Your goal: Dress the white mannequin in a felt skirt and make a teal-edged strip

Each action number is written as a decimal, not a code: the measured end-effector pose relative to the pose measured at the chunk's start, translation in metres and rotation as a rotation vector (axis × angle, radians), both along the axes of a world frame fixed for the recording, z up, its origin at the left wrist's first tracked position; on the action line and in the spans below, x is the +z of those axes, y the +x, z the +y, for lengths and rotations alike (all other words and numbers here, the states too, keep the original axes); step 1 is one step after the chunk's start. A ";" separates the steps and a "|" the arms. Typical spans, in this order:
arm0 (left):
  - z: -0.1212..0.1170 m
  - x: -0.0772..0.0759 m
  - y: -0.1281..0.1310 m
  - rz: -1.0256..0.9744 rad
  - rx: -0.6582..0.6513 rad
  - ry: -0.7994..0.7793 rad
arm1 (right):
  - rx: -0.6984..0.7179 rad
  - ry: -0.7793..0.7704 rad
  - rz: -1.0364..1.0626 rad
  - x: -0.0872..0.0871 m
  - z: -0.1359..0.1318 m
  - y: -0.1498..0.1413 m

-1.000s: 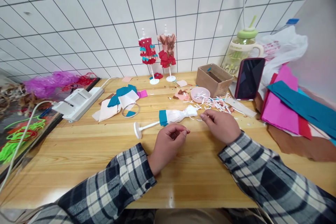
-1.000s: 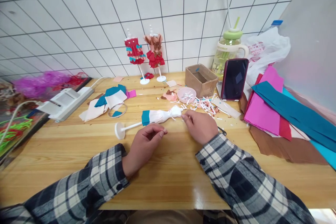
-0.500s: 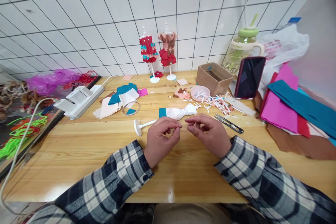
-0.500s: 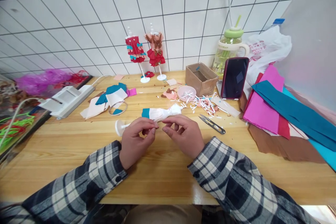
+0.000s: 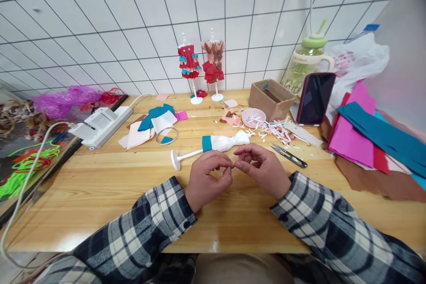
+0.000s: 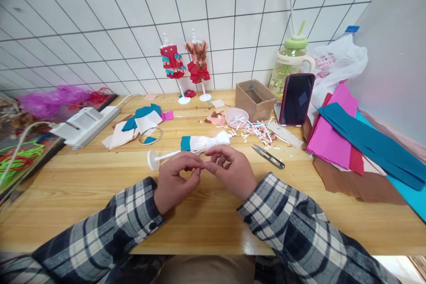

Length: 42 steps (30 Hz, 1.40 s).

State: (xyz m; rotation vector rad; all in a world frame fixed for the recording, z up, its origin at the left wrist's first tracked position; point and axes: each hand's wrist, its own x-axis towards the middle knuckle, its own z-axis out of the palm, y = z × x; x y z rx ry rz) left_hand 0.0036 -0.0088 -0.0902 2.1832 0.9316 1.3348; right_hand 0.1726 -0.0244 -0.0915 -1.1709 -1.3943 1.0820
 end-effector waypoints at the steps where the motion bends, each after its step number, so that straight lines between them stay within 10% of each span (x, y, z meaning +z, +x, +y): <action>1: 0.000 0.000 0.000 -0.003 0.002 -0.006 | 0.016 -0.003 -0.022 0.000 0.000 0.001; 24: 0.002 0.000 0.001 0.086 -0.021 -0.043 | 0.060 0.053 -0.230 0.000 0.001 0.002; 35: 0.033 0.013 -0.051 0.642 0.221 0.245 | -0.155 0.490 -0.480 -0.022 0.034 0.012; 42: 0.032 0.004 -0.041 0.680 0.311 0.215 | 0.013 0.729 -0.718 -0.028 0.064 0.002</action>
